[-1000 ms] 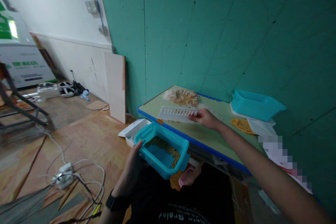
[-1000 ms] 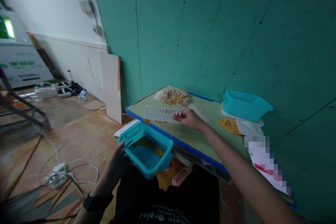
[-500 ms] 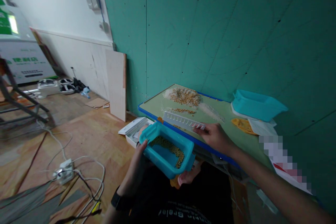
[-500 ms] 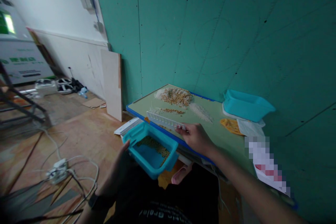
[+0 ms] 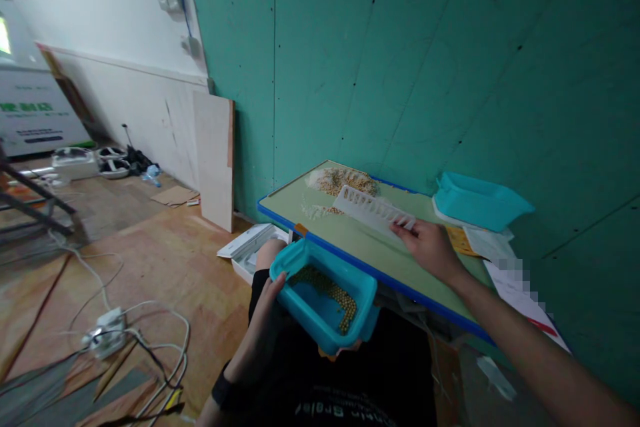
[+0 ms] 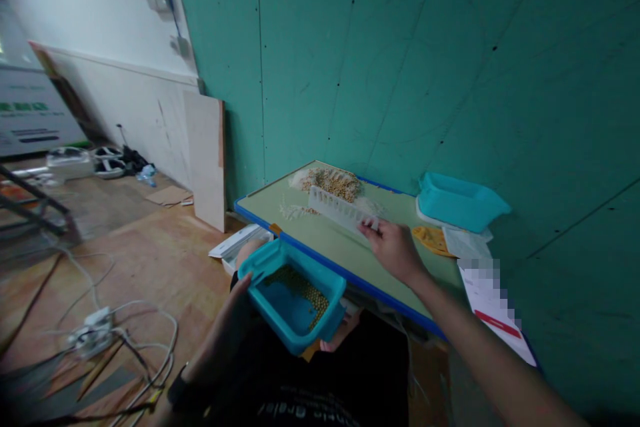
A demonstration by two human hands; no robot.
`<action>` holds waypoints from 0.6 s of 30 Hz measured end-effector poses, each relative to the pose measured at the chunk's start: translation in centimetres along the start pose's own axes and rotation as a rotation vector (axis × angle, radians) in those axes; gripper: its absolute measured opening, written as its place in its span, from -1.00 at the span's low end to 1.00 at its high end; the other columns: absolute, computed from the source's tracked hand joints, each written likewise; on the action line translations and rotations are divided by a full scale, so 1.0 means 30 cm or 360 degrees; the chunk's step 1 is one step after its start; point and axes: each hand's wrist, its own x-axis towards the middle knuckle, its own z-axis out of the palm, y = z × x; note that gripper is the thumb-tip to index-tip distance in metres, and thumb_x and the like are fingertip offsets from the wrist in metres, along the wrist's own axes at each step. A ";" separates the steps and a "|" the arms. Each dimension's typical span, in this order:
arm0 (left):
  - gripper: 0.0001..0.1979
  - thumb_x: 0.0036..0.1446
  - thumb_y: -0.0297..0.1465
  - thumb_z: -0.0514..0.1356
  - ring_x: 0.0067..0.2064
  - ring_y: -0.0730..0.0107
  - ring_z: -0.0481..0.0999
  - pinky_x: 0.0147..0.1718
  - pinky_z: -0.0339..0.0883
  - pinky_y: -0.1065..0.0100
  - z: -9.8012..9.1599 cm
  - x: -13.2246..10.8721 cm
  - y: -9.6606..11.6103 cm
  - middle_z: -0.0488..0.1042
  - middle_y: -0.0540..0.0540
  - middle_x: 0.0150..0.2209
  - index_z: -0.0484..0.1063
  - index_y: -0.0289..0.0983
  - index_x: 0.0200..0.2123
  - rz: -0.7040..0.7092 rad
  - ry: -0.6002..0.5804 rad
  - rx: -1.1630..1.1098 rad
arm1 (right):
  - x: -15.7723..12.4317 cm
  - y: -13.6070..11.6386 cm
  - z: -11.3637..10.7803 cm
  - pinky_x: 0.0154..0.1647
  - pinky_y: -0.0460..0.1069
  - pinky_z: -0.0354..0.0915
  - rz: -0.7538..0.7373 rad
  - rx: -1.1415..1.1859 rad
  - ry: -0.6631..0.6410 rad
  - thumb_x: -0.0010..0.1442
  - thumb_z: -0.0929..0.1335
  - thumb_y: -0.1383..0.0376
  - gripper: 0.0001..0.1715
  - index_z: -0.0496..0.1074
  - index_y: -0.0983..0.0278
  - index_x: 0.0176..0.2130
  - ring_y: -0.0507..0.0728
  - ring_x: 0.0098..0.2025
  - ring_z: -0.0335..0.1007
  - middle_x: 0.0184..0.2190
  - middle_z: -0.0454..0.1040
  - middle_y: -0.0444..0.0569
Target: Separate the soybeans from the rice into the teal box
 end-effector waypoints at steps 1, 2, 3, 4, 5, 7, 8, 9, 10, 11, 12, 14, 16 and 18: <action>-0.39 0.36 0.01 0.31 0.33 -0.27 0.56 0.23 0.52 -0.17 -0.005 0.007 -0.001 0.68 -0.28 0.19 0.54 -0.22 0.31 0.0004 0.0018 0.0014 | 0.023 0.033 -0.008 -0.32 0.03 0.35 0.0096 -0.0118 0.0016 0.35 0.40 0.12 -0.59 0.71 0.31 -0.37 0.30 -0.34 0.65 -0.41 0.72 0.16; -0.39 0.37 0.00 0.31 0.30 -0.22 0.57 0.24 0.51 -0.19 -0.010 0.018 -0.001 0.66 -0.30 0.21 0.53 -0.24 0.31 0.0010 0.0032 0.0024 | 0.044 0.063 -0.014 -0.35 0.02 0.30 0.0171 -0.0210 0.0025 0.35 0.41 0.13 -0.59 0.69 0.32 -0.39 0.28 -0.38 0.62 -0.44 0.70 0.15; -0.41 0.38 -0.02 0.31 0.28 -0.17 0.59 0.24 0.50 -0.19 -0.015 0.034 -0.001 0.63 -0.30 0.23 0.53 -0.25 0.30 0.0021 0.0041 0.0037 | 0.060 0.088 -0.017 -0.37 0.02 0.25 0.0231 -0.0278 0.0022 0.35 0.40 0.14 -0.59 0.68 0.32 -0.40 0.26 -0.40 0.59 -0.46 0.68 0.15; -0.44 0.39 -0.04 0.31 0.27 -0.12 0.59 0.24 0.50 -0.18 -0.018 0.057 0.000 0.60 -0.30 0.25 0.53 -0.25 0.28 0.0035 0.0045 0.0052 | 0.073 0.108 -0.018 -0.40 0.01 0.21 0.0280 -0.0330 0.0011 0.35 0.40 0.14 -0.59 0.67 0.32 -0.41 0.25 -0.42 0.57 -0.48 0.67 0.15; -0.48 0.40 -0.06 0.31 0.25 -0.09 0.59 0.24 0.50 -0.15 -0.020 0.085 0.003 0.59 -0.28 0.26 0.55 -0.25 0.26 0.0048 0.0044 0.0067 | 0.081 0.122 -0.017 -0.41 0.01 0.17 0.0312 -0.0366 -0.0002 0.35 0.40 0.14 -0.59 0.66 0.31 -0.41 0.24 -0.43 0.56 -0.48 0.67 0.15; -0.56 0.41 -0.12 0.32 0.23 -0.04 0.60 0.20 0.53 -0.10 -0.018 0.156 0.017 0.58 -0.24 0.26 0.58 -0.24 0.20 0.0061 0.0033 0.0100 | 0.086 0.135 -0.011 -0.42 0.01 0.13 0.0342 -0.0410 -0.0034 0.36 0.39 0.14 -0.58 0.65 0.31 -0.42 0.23 -0.42 0.55 -0.48 0.67 0.17; -0.61 0.41 -0.14 0.32 0.21 -0.04 0.60 0.19 0.54 -0.06 -0.014 0.194 0.026 0.58 -0.21 0.25 0.60 -0.23 0.16 0.0055 0.0027 0.0117 | 0.085 0.136 -0.008 -0.43 0.02 0.12 0.0345 -0.0423 -0.0051 0.36 0.39 0.13 -0.57 0.64 0.31 -0.43 0.23 -0.42 0.55 -0.47 0.67 0.18; -0.63 0.41 -0.17 0.33 0.20 -0.04 0.60 0.17 0.55 -0.05 -0.009 0.229 0.036 0.58 -0.19 0.23 0.60 -0.24 0.14 0.0049 0.0017 0.0132 | 0.082 0.135 -0.005 -0.43 0.02 0.11 0.0344 -0.0429 -0.0069 0.36 0.39 0.12 -0.56 0.63 0.31 -0.44 0.24 -0.42 0.55 -0.48 0.66 0.19; -0.65 0.40 -0.19 0.34 0.20 -0.03 0.60 0.17 0.55 -0.05 -0.004 0.258 0.046 0.58 -0.19 0.23 0.60 -0.25 0.13 0.0040 0.0008 0.0144 | 0.078 0.132 -0.003 -0.43 0.02 0.12 0.0341 -0.0427 -0.0085 0.36 0.38 0.12 -0.55 0.62 0.31 -0.45 0.24 -0.42 0.55 -0.48 0.66 0.20; -0.66 0.40 -0.20 0.34 0.19 -0.03 0.60 0.16 0.55 -0.04 0.001 0.277 0.054 0.58 -0.19 0.23 0.60 -0.25 0.12 0.0034 -0.0003 0.0151 | 0.074 0.128 -0.002 -0.43 0.02 0.13 0.0332 -0.0414 -0.0097 0.36 0.38 0.11 -0.54 0.62 0.30 -0.46 0.24 -0.43 0.55 -0.49 0.65 0.19; -0.65 0.40 -0.20 0.34 0.19 -0.03 0.60 0.15 0.56 -0.05 0.005 0.283 0.058 0.58 -0.19 0.23 0.60 -0.25 0.13 0.0032 -0.0015 0.0150 | 0.071 0.125 -0.001 -0.42 0.02 0.14 0.0320 -0.0390 -0.0103 0.35 0.38 0.09 -0.54 0.61 0.30 -0.46 0.25 -0.42 0.55 -0.50 0.65 0.19; -0.64 0.41 -0.18 0.33 0.19 -0.02 0.60 0.14 0.57 -0.05 0.006 0.254 0.057 0.57 -0.20 0.24 0.59 -0.23 0.16 0.0037 -0.0040 0.0130 | 0.063 0.121 -0.001 -0.41 0.02 0.18 0.0290 -0.0322 -0.0100 0.34 0.39 0.07 -0.54 0.62 0.30 -0.46 0.27 -0.40 0.58 -0.50 0.65 0.18; -0.62 0.42 -0.16 0.32 0.19 -0.02 0.59 0.14 0.56 -0.04 0.000 0.185 0.045 0.56 -0.20 0.25 0.58 -0.21 0.18 0.0051 -0.0064 0.0091 | 0.055 0.121 0.000 -0.39 0.02 0.23 0.0261 -0.0233 -0.0089 0.32 0.39 0.06 -0.55 0.62 0.30 -0.44 0.29 -0.36 0.62 -0.47 0.67 0.18; -0.60 0.43 -0.16 0.30 0.20 -0.01 0.59 0.17 0.54 -0.06 -0.007 0.106 0.032 0.54 -0.21 0.28 0.55 -0.20 0.23 0.0071 -0.0083 0.0049 | 0.047 0.125 0.001 -0.38 0.02 0.25 0.0244 -0.0154 -0.0075 0.31 0.40 0.05 -0.55 0.63 0.31 -0.42 0.29 -0.34 0.62 -0.45 0.68 0.17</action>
